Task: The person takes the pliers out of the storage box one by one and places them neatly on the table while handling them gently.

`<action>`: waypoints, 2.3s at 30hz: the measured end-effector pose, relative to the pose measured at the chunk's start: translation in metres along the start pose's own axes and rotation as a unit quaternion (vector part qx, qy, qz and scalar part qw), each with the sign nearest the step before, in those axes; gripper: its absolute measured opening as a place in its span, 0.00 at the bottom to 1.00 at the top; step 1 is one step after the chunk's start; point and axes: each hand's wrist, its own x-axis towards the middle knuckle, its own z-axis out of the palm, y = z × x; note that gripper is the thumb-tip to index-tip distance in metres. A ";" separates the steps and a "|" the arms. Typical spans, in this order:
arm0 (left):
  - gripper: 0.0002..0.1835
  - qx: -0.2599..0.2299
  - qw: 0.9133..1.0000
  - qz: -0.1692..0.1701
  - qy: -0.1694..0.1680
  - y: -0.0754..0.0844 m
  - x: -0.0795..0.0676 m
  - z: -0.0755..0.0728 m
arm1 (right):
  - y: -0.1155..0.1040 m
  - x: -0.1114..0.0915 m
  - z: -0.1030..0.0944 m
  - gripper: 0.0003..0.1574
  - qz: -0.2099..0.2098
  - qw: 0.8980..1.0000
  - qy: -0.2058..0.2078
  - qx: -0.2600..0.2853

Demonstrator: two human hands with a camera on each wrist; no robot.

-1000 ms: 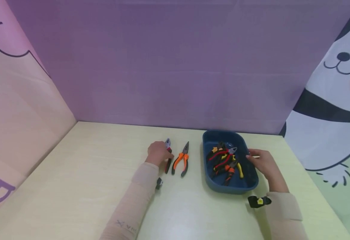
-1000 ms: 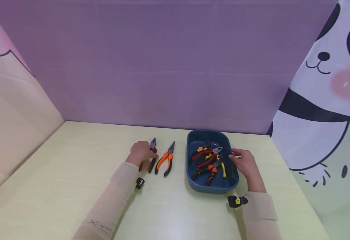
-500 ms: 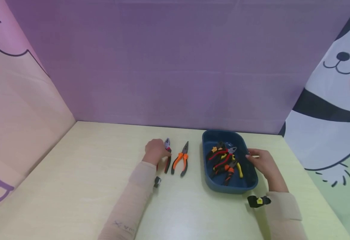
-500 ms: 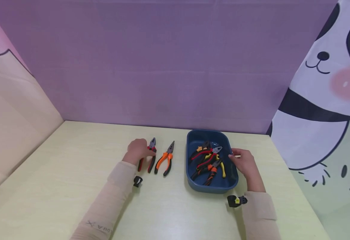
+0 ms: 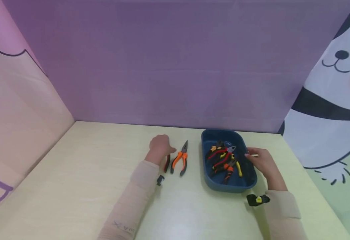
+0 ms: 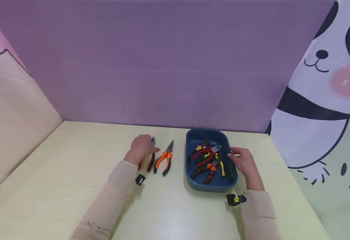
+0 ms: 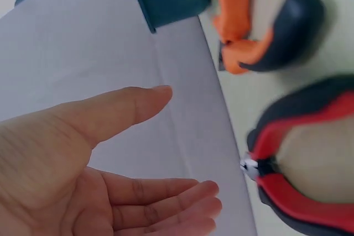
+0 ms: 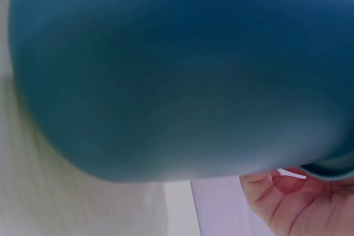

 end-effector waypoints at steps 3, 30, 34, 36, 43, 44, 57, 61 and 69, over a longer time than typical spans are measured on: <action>0.20 0.001 1.000 0.013 0.006 0.008 -0.004 -0.004 | 0.000 0.000 -0.001 0.25 0.000 1.000 -0.001 -0.003; 0.21 -0.022 0.991 0.123 0.044 0.047 -0.021 -0.008 | -0.003 -0.001 -0.001 0.24 0.001 1.000 0.005 -0.003; 0.20 -0.026 0.989 0.138 0.039 0.055 -0.023 -0.007 | -0.002 -0.001 -0.001 0.25 0.005 1.000 0.000 -0.001; 0.20 -0.027 0.989 0.139 0.035 0.059 -0.024 -0.006 | -0.002 -0.001 -0.001 0.25 0.004 1.000 0.000 0.001; 0.22 -0.013 0.988 0.149 0.025 0.073 -0.027 -0.001 | -0.001 -0.001 0.000 0.23 -0.013 1.000 0.014 -0.003; 0.23 -0.010 0.988 0.151 0.025 0.075 -0.028 -0.001 | -0.001 -0.001 0.000 0.23 -0.012 1.000 0.013 -0.003; 0.23 0.023 0.985 0.168 0.028 0.094 -0.031 0.007 | -0.003 -0.001 0.000 0.24 -0.006 1.000 0.006 -0.009; 0.20 0.026 0.985 0.170 0.022 0.102 -0.036 0.009 | -0.002 -0.001 0.001 0.23 -0.007 1.000 0.008 -0.003; 0.20 0.026 0.979 0.199 0.034 0.114 -0.039 0.016 | -0.003 -0.001 0.000 0.24 -0.005 1.000 0.006 0.001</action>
